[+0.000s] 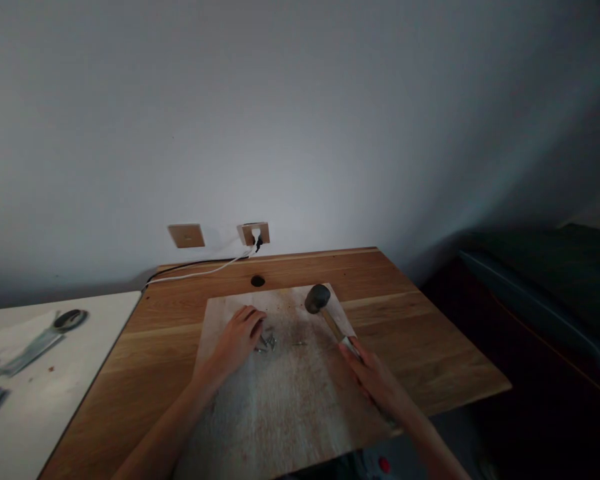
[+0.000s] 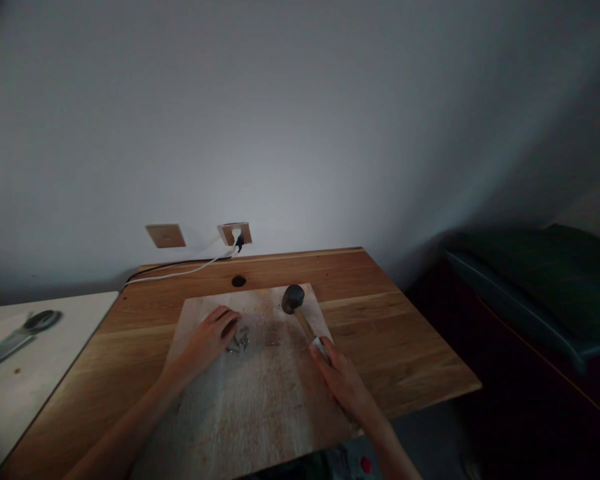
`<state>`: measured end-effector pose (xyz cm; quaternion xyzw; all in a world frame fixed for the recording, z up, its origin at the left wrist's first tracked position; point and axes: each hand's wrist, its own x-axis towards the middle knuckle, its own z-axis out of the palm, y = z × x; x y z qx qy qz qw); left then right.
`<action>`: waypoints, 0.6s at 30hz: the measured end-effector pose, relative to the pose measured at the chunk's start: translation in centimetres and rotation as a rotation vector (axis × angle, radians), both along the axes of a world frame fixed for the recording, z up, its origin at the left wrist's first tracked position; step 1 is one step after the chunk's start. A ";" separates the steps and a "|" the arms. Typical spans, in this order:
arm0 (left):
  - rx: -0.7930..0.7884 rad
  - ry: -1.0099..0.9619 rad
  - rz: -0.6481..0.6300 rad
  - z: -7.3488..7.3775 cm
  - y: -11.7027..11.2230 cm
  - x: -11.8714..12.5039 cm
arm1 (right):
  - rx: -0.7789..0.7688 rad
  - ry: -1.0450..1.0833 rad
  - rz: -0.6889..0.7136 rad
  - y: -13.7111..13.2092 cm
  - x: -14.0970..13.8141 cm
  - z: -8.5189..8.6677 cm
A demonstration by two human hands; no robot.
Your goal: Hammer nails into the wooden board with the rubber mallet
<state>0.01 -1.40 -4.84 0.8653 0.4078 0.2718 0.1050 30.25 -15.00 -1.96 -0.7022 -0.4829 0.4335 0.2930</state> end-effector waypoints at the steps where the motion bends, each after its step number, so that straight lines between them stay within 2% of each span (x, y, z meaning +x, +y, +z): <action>1: -0.011 -0.016 0.005 0.0 0.0 -0.1 | -0.020 0.025 0.009 0.1 0.3 -0.3; 5: -0.042 -0.086 -0.008 0.0 -0.5 -0.4 | -0.081 0.039 0.086 0.8 1.2 -0.6; 8: -0.079 -0.155 -0.016 0.0 -0.2 -0.3 | -0.101 0.035 0.151 2.0 1.4 0.1; 11: -0.118 -0.192 -0.015 0.4 0.5 0.3 | -0.051 -0.017 0.182 4.1 1.0 1.1; 15: -0.186 -0.202 -0.069 1.5 1.9 2.6 | 0.048 -0.120 0.197 6.7 -0.2 2.1; 18: -0.270 -0.227 -0.117 2.2 3.3 5.2 | 0.096 -0.185 0.176 7.3 -0.6 2.4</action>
